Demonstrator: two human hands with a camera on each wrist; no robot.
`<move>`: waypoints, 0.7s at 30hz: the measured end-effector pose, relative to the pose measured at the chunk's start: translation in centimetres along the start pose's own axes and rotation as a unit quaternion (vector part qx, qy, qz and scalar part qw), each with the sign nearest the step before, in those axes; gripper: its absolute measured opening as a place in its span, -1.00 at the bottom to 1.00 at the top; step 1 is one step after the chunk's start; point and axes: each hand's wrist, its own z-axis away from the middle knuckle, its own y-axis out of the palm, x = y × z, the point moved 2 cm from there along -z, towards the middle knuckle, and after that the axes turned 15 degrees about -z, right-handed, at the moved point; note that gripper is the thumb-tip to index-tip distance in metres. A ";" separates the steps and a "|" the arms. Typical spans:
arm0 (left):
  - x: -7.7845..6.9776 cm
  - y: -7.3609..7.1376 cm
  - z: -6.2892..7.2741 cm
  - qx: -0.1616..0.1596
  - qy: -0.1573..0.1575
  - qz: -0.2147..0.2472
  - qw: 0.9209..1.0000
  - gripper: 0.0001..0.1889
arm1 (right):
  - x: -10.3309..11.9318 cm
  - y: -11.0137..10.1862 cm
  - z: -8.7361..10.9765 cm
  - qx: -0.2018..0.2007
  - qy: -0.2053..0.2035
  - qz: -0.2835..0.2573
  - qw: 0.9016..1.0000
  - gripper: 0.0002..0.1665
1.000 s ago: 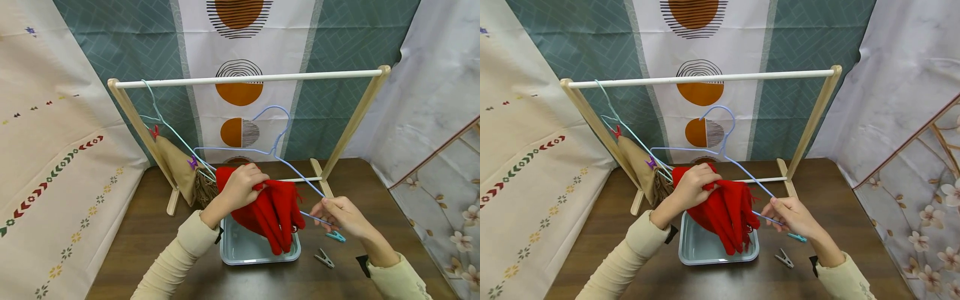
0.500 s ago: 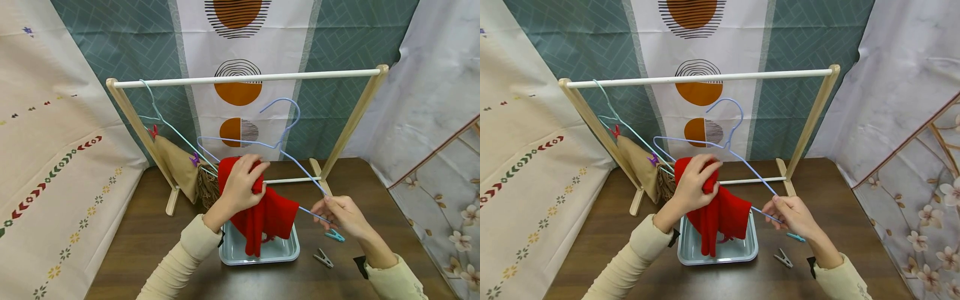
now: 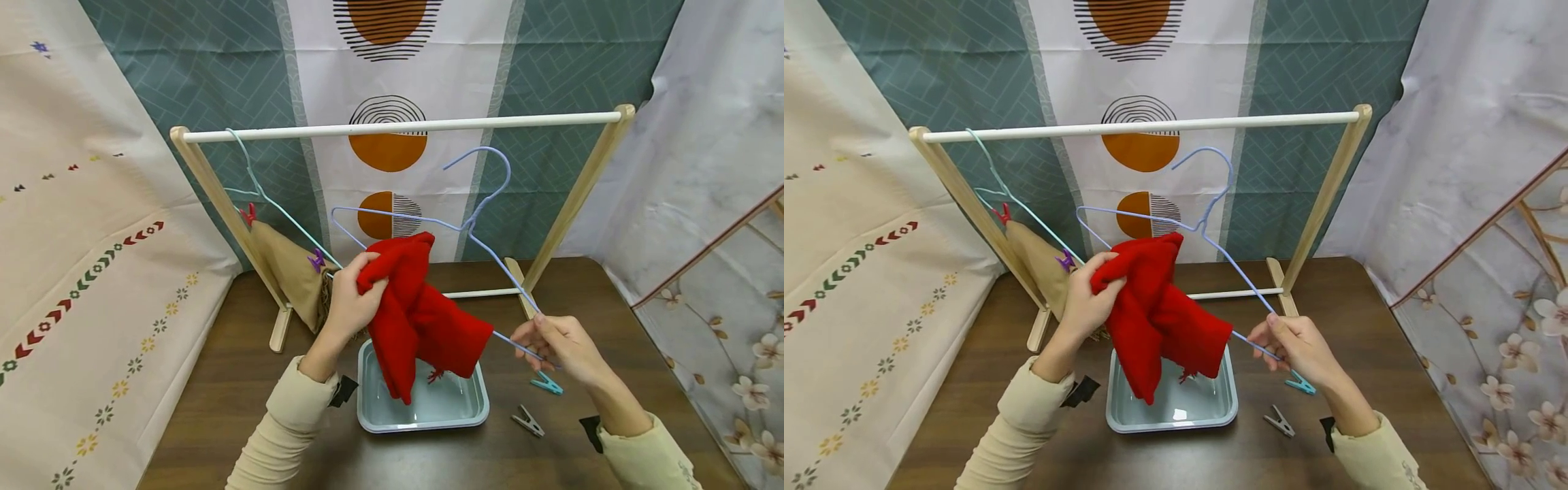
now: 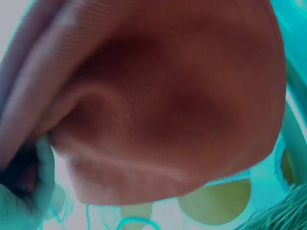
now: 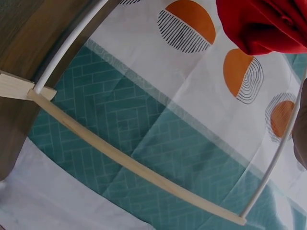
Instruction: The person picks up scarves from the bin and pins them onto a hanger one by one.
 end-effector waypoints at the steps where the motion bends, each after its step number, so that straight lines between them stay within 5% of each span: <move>1: 0.0 -0.3 -0.1 -0.003 0.012 0.015 1.000 -0.78 | 0.0 0.0 0.0 -0.001 0.001 0.001 1.000 -0.51; 5: -1.1 -0.4 -0.1 0.015 0.122 0.017 0.992 -0.72 | -0.1 0.2 -0.2 -0.005 0.012 -0.003 1.000 -0.51; 10: -3.3 1.5 1.5 0.110 0.257 -0.044 0.959 -0.56 | -0.1 0.8 -0.5 0.006 0.003 -0.033 0.999 -0.50; 16: -4.2 3.9 3.6 0.174 0.322 -0.103 0.925 -0.43 | 0.0 1.3 -0.8 -0.008 0.015 -0.025 1.000 -0.49; 19: -3.9 4.5 4.2 0.192 0.335 -0.060 0.921 -0.38 | -0.1 1.4 -0.7 -0.011 0.015 -0.016 1.000 -0.49; 21: -3.7 4.7 4.4 0.195 0.325 -0.013 0.925 -0.44 | -0.2 1.4 -0.7 -0.010 0.016 -0.015 1.000 -0.49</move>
